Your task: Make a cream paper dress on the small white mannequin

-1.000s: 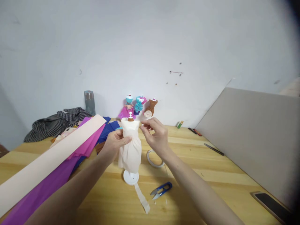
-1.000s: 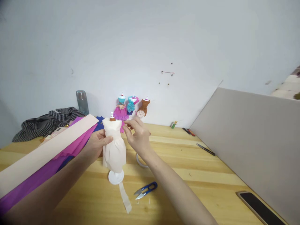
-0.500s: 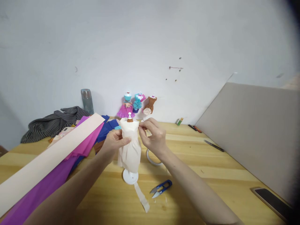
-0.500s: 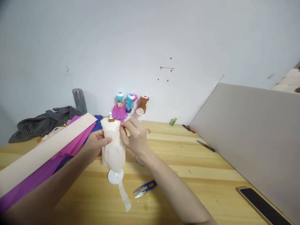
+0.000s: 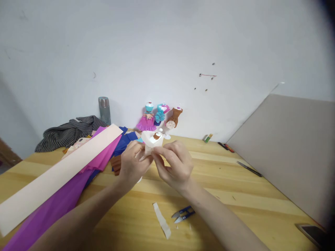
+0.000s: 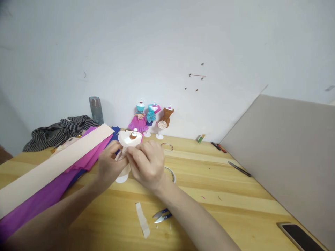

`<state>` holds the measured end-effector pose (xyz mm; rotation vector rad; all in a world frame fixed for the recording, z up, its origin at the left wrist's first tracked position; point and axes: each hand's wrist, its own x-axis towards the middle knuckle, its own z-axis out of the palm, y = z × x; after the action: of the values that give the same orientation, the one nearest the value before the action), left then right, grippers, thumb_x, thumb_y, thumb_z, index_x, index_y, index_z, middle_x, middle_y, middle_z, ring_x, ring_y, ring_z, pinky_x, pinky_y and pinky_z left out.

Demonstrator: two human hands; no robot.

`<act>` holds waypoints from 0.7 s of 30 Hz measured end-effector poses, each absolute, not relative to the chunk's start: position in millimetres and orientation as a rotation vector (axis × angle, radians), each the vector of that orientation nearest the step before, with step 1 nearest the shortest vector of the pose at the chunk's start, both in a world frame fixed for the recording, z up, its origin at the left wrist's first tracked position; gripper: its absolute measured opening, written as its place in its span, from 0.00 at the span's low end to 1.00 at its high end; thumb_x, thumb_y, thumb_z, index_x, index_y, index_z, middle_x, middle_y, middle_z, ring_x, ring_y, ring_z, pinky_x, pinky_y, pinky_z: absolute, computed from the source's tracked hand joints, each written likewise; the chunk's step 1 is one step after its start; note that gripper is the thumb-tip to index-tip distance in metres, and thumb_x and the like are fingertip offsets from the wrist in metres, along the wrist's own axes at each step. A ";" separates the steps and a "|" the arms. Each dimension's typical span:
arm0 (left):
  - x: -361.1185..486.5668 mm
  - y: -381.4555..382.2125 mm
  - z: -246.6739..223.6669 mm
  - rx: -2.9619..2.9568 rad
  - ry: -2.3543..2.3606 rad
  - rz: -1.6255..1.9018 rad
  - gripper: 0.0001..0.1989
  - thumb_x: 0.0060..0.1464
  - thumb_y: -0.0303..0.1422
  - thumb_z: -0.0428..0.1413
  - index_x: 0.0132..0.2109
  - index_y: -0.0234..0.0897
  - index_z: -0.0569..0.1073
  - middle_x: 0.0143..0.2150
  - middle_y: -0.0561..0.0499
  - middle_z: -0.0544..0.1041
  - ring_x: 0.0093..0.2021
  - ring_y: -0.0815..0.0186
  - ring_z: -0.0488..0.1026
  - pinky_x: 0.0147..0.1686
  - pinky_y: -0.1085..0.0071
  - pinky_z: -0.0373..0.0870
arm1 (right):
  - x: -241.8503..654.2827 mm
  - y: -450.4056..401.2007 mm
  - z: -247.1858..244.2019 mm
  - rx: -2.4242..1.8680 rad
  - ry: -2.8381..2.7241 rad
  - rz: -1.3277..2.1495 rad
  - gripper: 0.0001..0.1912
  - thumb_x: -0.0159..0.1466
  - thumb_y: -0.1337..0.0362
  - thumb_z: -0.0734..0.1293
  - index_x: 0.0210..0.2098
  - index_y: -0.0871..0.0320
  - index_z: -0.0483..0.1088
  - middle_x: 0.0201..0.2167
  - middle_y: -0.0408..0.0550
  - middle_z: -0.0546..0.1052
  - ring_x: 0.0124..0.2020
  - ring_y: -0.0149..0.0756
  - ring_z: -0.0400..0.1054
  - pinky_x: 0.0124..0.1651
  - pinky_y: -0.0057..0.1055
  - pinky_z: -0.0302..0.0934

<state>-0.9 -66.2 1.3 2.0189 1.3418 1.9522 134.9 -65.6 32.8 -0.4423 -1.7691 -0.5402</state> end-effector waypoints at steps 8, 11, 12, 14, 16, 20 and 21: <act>-1.6 -65.0 -4.4 2.318 1.493 2.111 0.09 0.52 0.27 0.57 0.27 0.37 0.66 0.24 0.54 0.69 0.28 0.68 0.65 0.28 0.71 0.61 | 132.4 -65.8 30.8 -0.479 -1.746 -0.596 0.08 0.58 0.75 0.67 0.36 0.57 0.69 0.23 0.43 0.68 0.25 0.31 0.59 0.28 0.32 0.53; -2.2 -65.1 -5.2 2.347 1.543 2.111 0.08 0.52 0.28 0.58 0.27 0.37 0.66 0.24 0.53 0.71 0.29 0.67 0.66 0.29 0.71 0.61 | 131.6 -65.0 30.3 -0.504 -1.733 -0.583 0.07 0.59 0.74 0.67 0.35 0.57 0.69 0.23 0.43 0.69 0.25 0.32 0.61 0.28 0.32 0.53; -2.4 -65.4 -5.3 2.347 1.556 2.103 0.09 0.52 0.29 0.58 0.27 0.37 0.66 0.24 0.53 0.71 0.29 0.66 0.66 0.30 0.70 0.61 | 131.4 -64.6 30.1 -0.515 -1.732 -0.576 0.07 0.59 0.74 0.67 0.34 0.57 0.69 0.23 0.43 0.69 0.25 0.32 0.62 0.28 0.33 0.53; -2.6 -65.9 -5.2 2.351 1.590 2.078 0.09 0.52 0.30 0.58 0.27 0.37 0.66 0.24 0.52 0.71 0.28 0.66 0.66 0.30 0.70 0.61 | 131.2 -63.8 29.5 -0.535 -1.733 -0.566 0.07 0.59 0.74 0.67 0.34 0.57 0.69 0.23 0.44 0.69 0.25 0.32 0.62 0.29 0.33 0.53; -2.6 -66.3 -4.7 2.381 1.630 2.055 0.09 0.54 0.30 0.57 0.27 0.37 0.66 0.24 0.52 0.71 0.28 0.66 0.66 0.30 0.69 0.61 | 131.0 -62.7 29.0 -0.555 -1.730 -0.568 0.06 0.59 0.74 0.67 0.34 0.57 0.69 0.23 0.44 0.70 0.25 0.32 0.63 0.29 0.33 0.54; -2.4 -65.2 -4.5 2.476 1.707 2.034 0.09 0.55 0.29 0.55 0.27 0.37 0.67 0.23 0.51 0.70 0.28 0.64 0.65 0.30 0.68 0.60 | 130.4 -59.0 27.3 -0.579 -1.725 -0.592 0.05 0.59 0.73 0.67 0.33 0.57 0.69 0.23 0.44 0.70 0.26 0.32 0.62 0.30 0.33 0.55; -2.5 -64.7 -4.7 2.488 1.728 2.026 0.10 0.55 0.29 0.55 0.26 0.37 0.67 0.23 0.51 0.69 0.27 0.64 0.65 0.30 0.67 0.60 | 130.3 -58.0 26.7 -0.582 -1.729 -0.593 0.05 0.59 0.73 0.67 0.32 0.57 0.69 0.23 0.45 0.70 0.26 0.33 0.63 0.30 0.33 0.55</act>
<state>-2.5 -64.7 -4.7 2.4878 1.7280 2.0261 130.3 -58.0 26.7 -0.5821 -1.7286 -0.5930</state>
